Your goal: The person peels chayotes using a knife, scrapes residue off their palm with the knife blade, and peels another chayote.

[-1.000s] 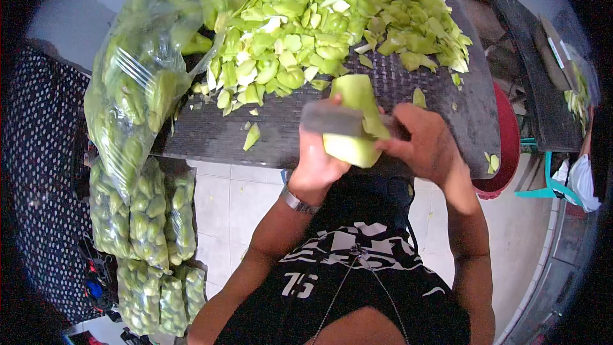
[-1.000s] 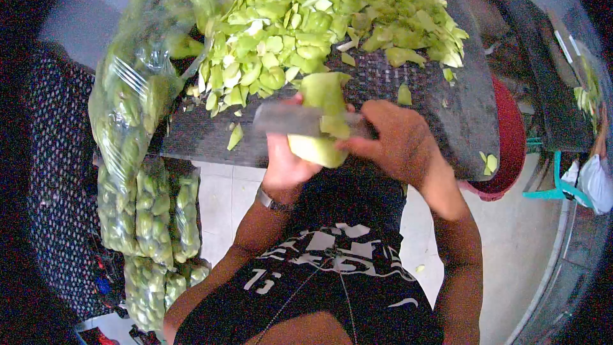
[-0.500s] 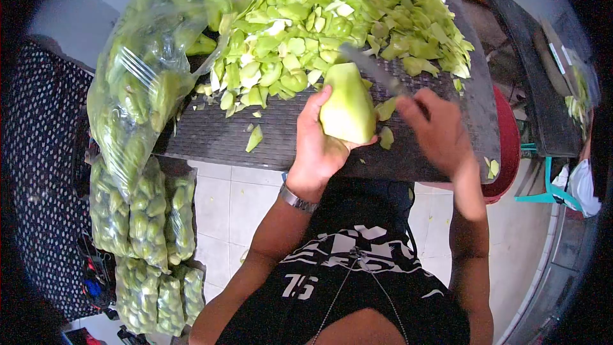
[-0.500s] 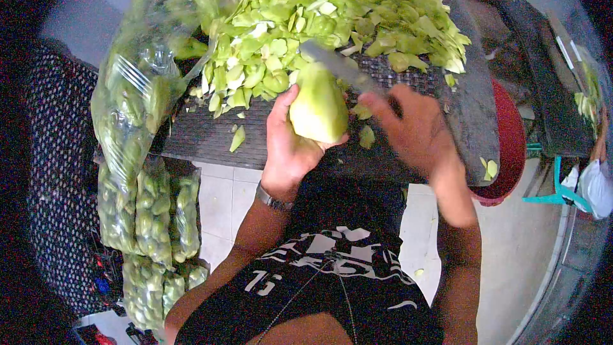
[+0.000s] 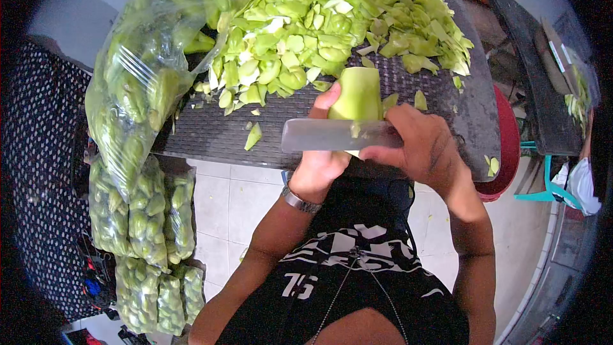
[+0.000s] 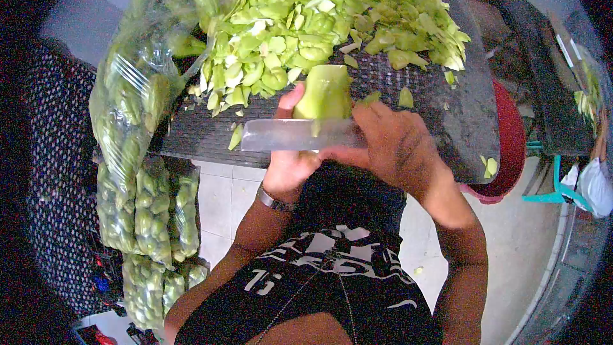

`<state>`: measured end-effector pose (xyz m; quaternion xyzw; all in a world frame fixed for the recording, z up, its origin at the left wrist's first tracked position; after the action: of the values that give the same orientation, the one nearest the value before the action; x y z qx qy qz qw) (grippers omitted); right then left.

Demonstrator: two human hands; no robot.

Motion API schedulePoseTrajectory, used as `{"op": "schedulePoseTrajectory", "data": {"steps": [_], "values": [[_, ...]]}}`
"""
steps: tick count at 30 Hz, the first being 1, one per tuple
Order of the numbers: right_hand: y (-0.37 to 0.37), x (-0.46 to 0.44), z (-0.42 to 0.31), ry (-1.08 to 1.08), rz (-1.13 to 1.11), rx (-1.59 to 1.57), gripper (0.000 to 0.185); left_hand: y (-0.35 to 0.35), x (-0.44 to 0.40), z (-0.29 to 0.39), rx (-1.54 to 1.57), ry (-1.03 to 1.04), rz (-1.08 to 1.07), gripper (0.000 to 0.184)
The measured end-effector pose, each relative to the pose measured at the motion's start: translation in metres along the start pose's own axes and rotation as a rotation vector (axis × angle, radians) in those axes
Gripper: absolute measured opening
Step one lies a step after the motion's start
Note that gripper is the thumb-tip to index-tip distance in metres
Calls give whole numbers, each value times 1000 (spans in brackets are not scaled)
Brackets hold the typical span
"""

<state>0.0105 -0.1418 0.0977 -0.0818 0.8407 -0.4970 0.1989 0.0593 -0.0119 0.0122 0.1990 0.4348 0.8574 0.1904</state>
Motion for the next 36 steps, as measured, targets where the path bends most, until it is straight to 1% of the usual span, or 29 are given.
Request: {"op": "schedulePoseTrajectory", "data": {"steps": [2, 4, 6, 9, 10, 12, 14, 15, 17, 18, 20, 21, 22, 23, 25, 27, 28, 29, 30, 31, 33, 36], "values": [[-7, -1, 8, -24, 53, -6, 57, -1, 0, 1, -6, -13, 31, 63], [-10, 3, 31, 57, 30, 28, 56, -9, 3, 6, 75, -121, -90, 63], [-10, 6, 38, 105, 18, 45, 55, -7, 7, 11, 57, -152, -225, 54], [-5, 3, 21, 79, 25, -17, 55, -28, -1, -11, 60, 12, 152, 55], [-5, 3, 22, 68, 33, -9, 56, -31, 0, -17, 50, 62, 186, 56], [-8, -2, 28, 48, 51, 5, 60, -27, 7, -12, -6, 78, 11, 57], [-5, 3, 92, 366, 3, -11, 61, -30, -1, -8, -53, 47, -17, 63], [-6, 6, 120, 513, -19, -18, 63, -21, 3, -1, -24, -32, -76, 65], [-15, 16, 144, 682, 38, -1, 66, 3, 20, 12, 37, -205, -186, 69], [-15, 16, 145, 732, 3, -16, 66, 3, 20, 14, 36, -180, -185, 68], [-21, 17, 144, 835, -64, -44, 67, 2, 17, 17, 42, -105, 21, 65], [-20, 18, 138, 821, -57, -121, 65, -1, 17, 17, 45, -70, 125, 64], [-17, 18, 128, 801, -48, -197, 62, -6, 12, 19, 18, -36, 79, 62], [-15, 16, 117, 779, -39, -272, 61, -11, 10, 17, 22, -35, 86, 61], [-15, 11, 74, 560, 15, -225, 58, -13, 8, 18, 31, -27, 106, 60], [3, 15, 31, 267, 43, -183, 53, -15, 3, 12, 134, -36, 117, 60], [8, 17, 13, 191, 46, -128, 55, -16, 2, 9, 185, -43, 121, 60], [12, 18, -4, 114, 51, -73, 57, -8, 4, 11, 166, -60, -49, 61], [15, 19, -15, 39, 53, -18, 60, 1, 8, 10, 170, -53, 24, 56], [17, 19, -17, 12, 69, -1, 63, 11, 12, 10, 173, -43, 95, 51], [21, 17, -19, -48, 99, 35, 68, 11, 11, 6, 184, -66, 89, 52], [21, 16, -18, -32, 68, 53, 70, 11, 9, 3, 202, -62, 97, 52]]}}
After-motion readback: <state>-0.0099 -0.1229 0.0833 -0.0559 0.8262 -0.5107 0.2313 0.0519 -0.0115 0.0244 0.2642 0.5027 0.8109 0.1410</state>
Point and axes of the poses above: each hand's wrist, its own x-axis away from the middle knuckle, its own y-axis out of the palm, z = x × y, the point moved 6 cm from there along -x, towards the middle knuckle, and after that the axes turned 1 degree about -z, right-handed, at the moved point
